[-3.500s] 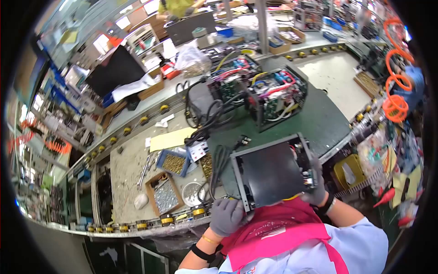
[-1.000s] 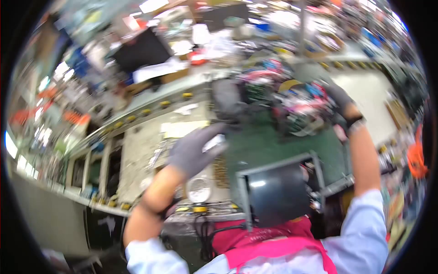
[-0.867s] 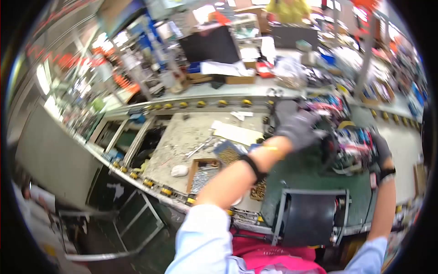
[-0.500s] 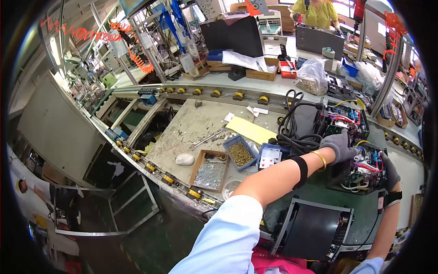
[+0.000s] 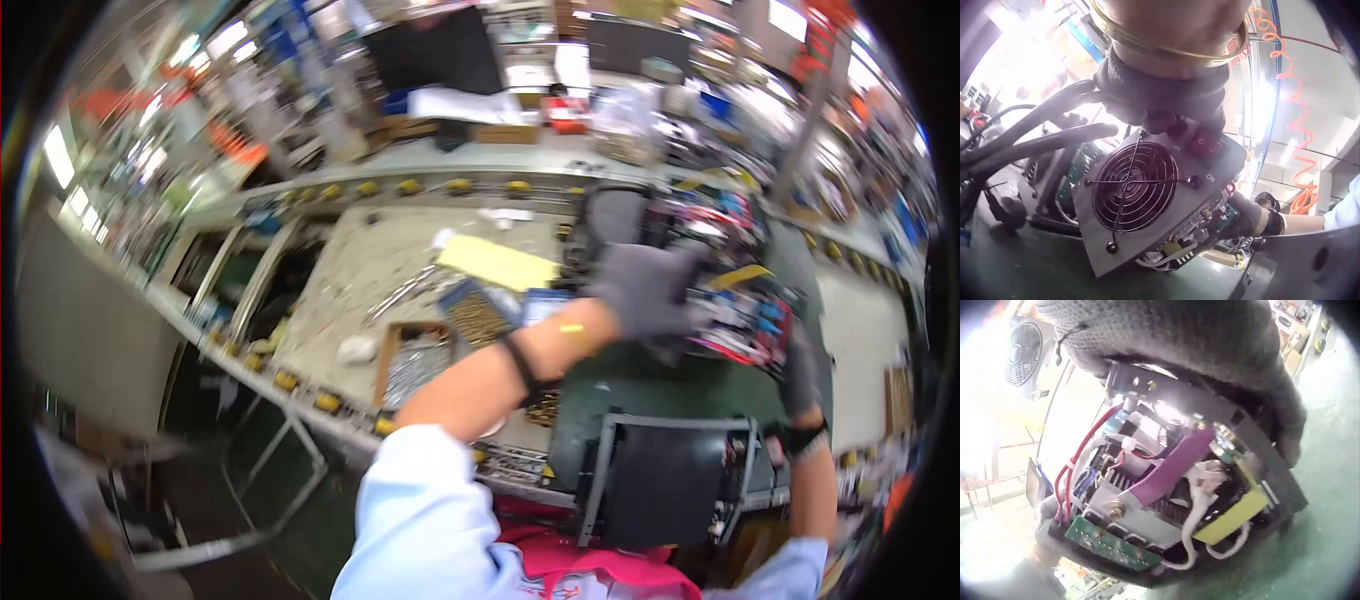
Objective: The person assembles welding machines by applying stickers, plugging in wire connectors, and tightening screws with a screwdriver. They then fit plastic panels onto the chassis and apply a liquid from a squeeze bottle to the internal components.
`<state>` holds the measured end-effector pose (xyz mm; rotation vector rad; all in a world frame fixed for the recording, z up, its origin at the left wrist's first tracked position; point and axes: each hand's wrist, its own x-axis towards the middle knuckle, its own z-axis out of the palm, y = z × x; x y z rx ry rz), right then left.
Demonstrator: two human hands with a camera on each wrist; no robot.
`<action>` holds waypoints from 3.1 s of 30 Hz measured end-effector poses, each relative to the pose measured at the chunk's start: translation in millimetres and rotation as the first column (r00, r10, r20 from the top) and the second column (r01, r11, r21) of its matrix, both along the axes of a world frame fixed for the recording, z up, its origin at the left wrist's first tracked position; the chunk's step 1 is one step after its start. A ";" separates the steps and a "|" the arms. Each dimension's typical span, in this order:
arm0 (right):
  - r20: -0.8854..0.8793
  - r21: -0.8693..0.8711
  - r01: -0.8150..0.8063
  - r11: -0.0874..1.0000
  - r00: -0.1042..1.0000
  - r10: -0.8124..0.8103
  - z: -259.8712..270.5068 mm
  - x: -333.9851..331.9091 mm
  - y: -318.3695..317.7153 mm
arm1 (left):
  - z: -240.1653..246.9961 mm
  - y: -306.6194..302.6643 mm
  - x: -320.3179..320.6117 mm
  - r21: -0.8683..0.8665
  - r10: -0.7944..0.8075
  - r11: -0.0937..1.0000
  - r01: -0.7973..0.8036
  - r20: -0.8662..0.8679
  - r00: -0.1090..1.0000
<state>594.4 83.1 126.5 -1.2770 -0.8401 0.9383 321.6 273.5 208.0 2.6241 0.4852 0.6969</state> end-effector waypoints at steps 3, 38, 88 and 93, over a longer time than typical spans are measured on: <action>0.230 -0.013 -0.037 0.999 0.972 0.039 -4.4 -37.1 3.9 | -23.0 1.0 -38.9 0.139 -0.031 0.990 0.008 0.164 0.986; 0.778 -0.192 0.346 0.918 0.624 -0.073 63.5 48.7 147.2 | -27.9 147.8 49.7 0.148 0.336 0.937 -0.317 -0.132 0.932; 0.398 0.058 0.172 0.983 0.899 -0.181 -10.3 13.3 107.8 | -31.0 123.3 74.2 0.442 -0.245 0.893 0.079 0.331 0.911; 0.535 0.149 0.039 0.988 0.838 -0.113 -20.6 13.3 114.3 | -49.5 135.1 62.9 0.466 -0.248 0.883 0.060 0.352 0.903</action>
